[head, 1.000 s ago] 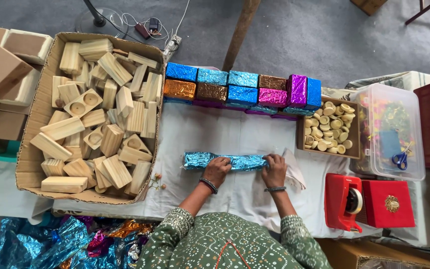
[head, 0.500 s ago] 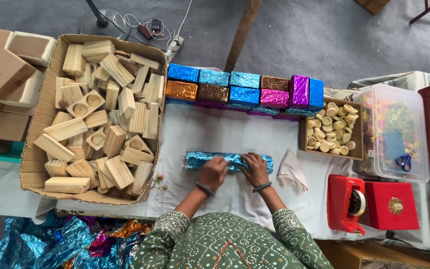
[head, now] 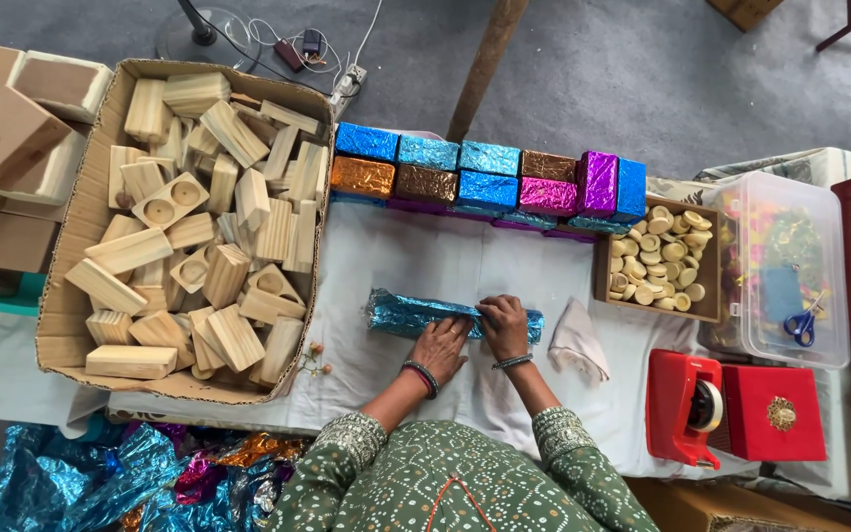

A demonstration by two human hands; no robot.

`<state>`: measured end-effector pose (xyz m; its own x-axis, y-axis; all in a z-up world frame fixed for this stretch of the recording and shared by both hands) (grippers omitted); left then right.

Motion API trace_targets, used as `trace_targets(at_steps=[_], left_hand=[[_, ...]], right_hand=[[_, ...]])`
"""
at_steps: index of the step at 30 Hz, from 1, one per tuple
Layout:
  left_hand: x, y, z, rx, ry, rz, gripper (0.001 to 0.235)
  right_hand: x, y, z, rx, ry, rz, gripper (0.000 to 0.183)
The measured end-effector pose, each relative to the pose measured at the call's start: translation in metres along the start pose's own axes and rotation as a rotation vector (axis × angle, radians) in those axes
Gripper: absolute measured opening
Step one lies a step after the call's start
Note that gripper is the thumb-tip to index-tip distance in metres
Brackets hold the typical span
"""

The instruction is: Wrapping wooden blocks in colored foil and wiping them clean for packaging.

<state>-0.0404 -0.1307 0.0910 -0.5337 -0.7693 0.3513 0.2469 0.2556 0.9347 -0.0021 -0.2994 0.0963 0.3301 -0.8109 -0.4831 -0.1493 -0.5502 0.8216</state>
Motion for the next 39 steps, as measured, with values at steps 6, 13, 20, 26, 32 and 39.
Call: trace_targets(at_steps=[6,13,20,26,32,39], left_hand=[[-0.008,-0.031,-0.008,0.059,0.015,-0.081,0.047],[-0.023,-0.039,0.014,0.19,-0.05,0.116,0.043],[-0.012,0.052,0.016,0.457,-0.038,0.073,0.058],[-0.03,0.005,-0.001,0.341,-0.013,-0.098,0.03],[-0.033,-0.01,0.004,0.337,-0.063,-0.034,0.012],[-0.032,-0.023,0.004,0.417,-0.163,-0.01,0.014]], right_hand=[[-0.012,-0.008,0.031,0.016,-0.089,0.012,0.023],[0.002,-0.029,0.048,0.105,-0.179,-0.199,0.024],[-0.005,-0.026,0.048,0.096,-0.184,-0.226,0.025],[-0.005,-0.026,0.053,0.108,-0.141,-0.195,0.023],[-0.011,-0.001,0.058,0.071,-0.037,-0.063,0.018],[0.019,0.024,0.069,0.245,-0.179,0.01,0.016]])
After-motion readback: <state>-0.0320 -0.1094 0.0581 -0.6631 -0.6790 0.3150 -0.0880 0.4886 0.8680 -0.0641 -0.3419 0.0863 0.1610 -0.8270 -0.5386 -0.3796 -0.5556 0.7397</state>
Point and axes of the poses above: each hand's wrist, its own z-axis away from the middle knuckle, its own y-axis out of the back of the hand, x = y × z, the point moved 2 cm from there along -z, towards the middle knuckle
